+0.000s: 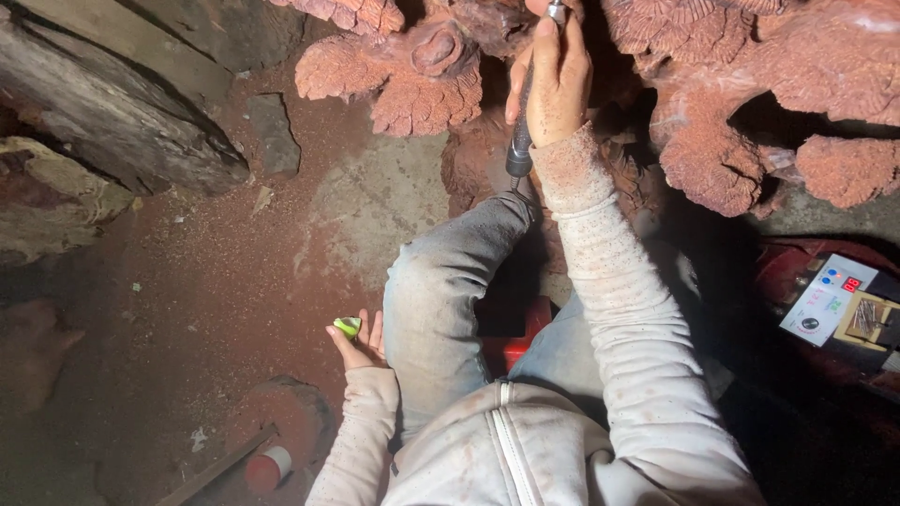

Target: Carving intricate details into a large wooden sculpture using a handheld rotary tool.

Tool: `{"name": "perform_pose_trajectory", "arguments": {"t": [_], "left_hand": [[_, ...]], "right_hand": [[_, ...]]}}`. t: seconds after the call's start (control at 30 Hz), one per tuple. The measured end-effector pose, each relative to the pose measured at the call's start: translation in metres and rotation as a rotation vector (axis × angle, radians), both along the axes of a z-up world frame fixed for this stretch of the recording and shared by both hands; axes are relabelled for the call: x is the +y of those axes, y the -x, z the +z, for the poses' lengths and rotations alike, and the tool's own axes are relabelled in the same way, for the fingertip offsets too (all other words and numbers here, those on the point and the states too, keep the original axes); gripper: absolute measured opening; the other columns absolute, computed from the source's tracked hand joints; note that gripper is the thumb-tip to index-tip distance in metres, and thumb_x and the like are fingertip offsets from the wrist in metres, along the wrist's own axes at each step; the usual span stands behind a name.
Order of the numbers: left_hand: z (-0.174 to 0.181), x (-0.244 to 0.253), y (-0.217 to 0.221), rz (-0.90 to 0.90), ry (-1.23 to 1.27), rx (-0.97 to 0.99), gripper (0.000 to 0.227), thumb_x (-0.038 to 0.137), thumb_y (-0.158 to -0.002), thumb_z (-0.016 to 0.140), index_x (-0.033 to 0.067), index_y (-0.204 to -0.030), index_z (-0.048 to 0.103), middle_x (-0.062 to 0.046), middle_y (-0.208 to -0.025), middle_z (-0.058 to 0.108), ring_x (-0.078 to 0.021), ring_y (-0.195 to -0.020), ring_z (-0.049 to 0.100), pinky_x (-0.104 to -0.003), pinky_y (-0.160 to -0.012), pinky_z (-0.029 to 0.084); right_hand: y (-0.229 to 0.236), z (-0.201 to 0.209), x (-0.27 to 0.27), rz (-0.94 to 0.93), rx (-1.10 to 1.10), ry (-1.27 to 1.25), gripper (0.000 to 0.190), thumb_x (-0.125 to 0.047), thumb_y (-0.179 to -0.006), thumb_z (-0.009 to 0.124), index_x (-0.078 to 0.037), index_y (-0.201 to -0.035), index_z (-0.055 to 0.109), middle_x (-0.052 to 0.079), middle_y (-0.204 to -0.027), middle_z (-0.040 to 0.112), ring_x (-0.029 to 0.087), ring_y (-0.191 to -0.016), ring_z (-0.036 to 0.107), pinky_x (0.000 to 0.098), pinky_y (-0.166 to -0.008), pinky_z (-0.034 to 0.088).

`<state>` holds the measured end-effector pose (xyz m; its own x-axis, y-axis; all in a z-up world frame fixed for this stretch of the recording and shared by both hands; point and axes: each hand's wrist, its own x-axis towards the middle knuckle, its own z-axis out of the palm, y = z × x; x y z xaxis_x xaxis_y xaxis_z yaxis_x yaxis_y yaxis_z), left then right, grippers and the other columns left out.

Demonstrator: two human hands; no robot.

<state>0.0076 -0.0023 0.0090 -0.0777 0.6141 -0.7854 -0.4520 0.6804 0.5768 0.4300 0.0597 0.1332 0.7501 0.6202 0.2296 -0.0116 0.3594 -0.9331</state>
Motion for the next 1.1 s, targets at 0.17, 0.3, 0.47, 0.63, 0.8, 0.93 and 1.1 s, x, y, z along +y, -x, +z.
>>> {"name": "perform_pose_trajectory", "arguments": {"t": [0.17, 0.3, 0.47, 0.63, 0.8, 0.93, 1.1], "left_hand": [[0.007, -0.001, -0.006, -0.03, 0.008, 0.007, 0.081, 0.077, -0.084, 0.042, 0.0144, -0.133, 0.058, -0.02, -0.146, 0.056, -0.0259, -0.134, 0.056, -0.034, -0.11, 0.045], [0.003, -0.005, -0.005, -0.023, -0.015, -0.022, 0.08, 0.077, -0.083, 0.045, 0.0139, -0.131, 0.059, -0.02, -0.145, 0.056, -0.0262, -0.134, 0.056, -0.035, -0.11, 0.046], [0.0, -0.007, -0.005, -0.049, 0.005, -0.036, 0.081, 0.079, -0.082, 0.044, 0.0158, -0.131, 0.061, -0.018, -0.142, 0.06, -0.0238, -0.128, 0.06, -0.032, -0.107, 0.048], [0.003, -0.01, -0.009, -0.102, -0.015, -0.022, 0.084, 0.079, -0.083, 0.041, 0.0162, -0.136, 0.059, -0.019, -0.142, 0.06, -0.0238, -0.127, 0.061, -0.031, -0.105, 0.048], [0.036, -0.013, -0.032, -0.147, -0.04, 0.012, 0.086, 0.073, -0.084, 0.039, 0.0142, -0.146, 0.049, -0.01, -0.149, 0.054, -0.0237, -0.14, 0.05, -0.035, -0.115, 0.04], [0.049, -0.014, -0.046, -0.174, -0.182, 0.051, 0.079, 0.064, -0.091, 0.035, 0.0135, -0.152, 0.037, -0.008, -0.15, 0.053, -0.0272, -0.139, 0.052, -0.036, -0.111, 0.046], [0.044, -0.015, -0.052, -0.201, -0.193, 0.037, 0.074, 0.061, -0.097, 0.032, 0.0085, -0.146, 0.05, -0.017, -0.142, 0.059, -0.0292, -0.128, 0.06, -0.036, -0.106, 0.048]], "right_hand": [[0.011, -0.007, -0.01, 0.074, -0.003, 0.1, 0.035, -0.026, -0.111, 0.038, -0.007, -0.135, 0.056, 0.002, -0.064, 0.055, 0.013, -0.037, 0.047, 0.0262, -0.03, 0.038], [0.026, -0.016, -0.021, 0.173, 0.161, 0.198, 0.043, -0.042, -0.105, 0.042, -0.008, -0.125, 0.058, 0.001, -0.06, 0.054, 0.013, -0.033, 0.044, 0.0274, -0.029, 0.037], [0.033, -0.033, -0.041, 0.196, 0.318, 0.253, 0.041, -0.038, -0.103, 0.044, -0.005, -0.121, 0.058, 0.003, -0.058, 0.052, 0.014, -0.032, 0.044, 0.0286, -0.029, 0.036], [0.032, -0.041, -0.065, 0.072, 0.3, 0.201, 0.039, -0.036, -0.105, 0.042, -0.004, -0.119, 0.061, 0.003, -0.057, 0.052, 0.015, -0.031, 0.044, 0.0278, -0.028, 0.035], [-0.008, -0.06, -0.082, 0.022, 0.38, 0.2, 0.034, -0.035, -0.107, 0.046, -0.011, -0.131, 0.05, 0.0, -0.061, 0.054, 0.014, -0.035, 0.046, 0.0291, -0.028, 0.035], [-0.038, -0.06, -0.095, 0.0, 0.236, 0.468, 0.023, -0.029, -0.112, 0.045, -0.018, -0.132, 0.041, -0.001, -0.061, 0.05, 0.013, -0.036, 0.044, 0.0283, -0.027, 0.04], [-0.056, -0.057, -0.107, -0.028, 0.227, 0.481, 0.029, -0.032, -0.11, 0.045, -0.015, -0.132, 0.042, 0.0, -0.066, 0.051, 0.011, -0.038, 0.046, 0.0281, -0.028, 0.04]]}}
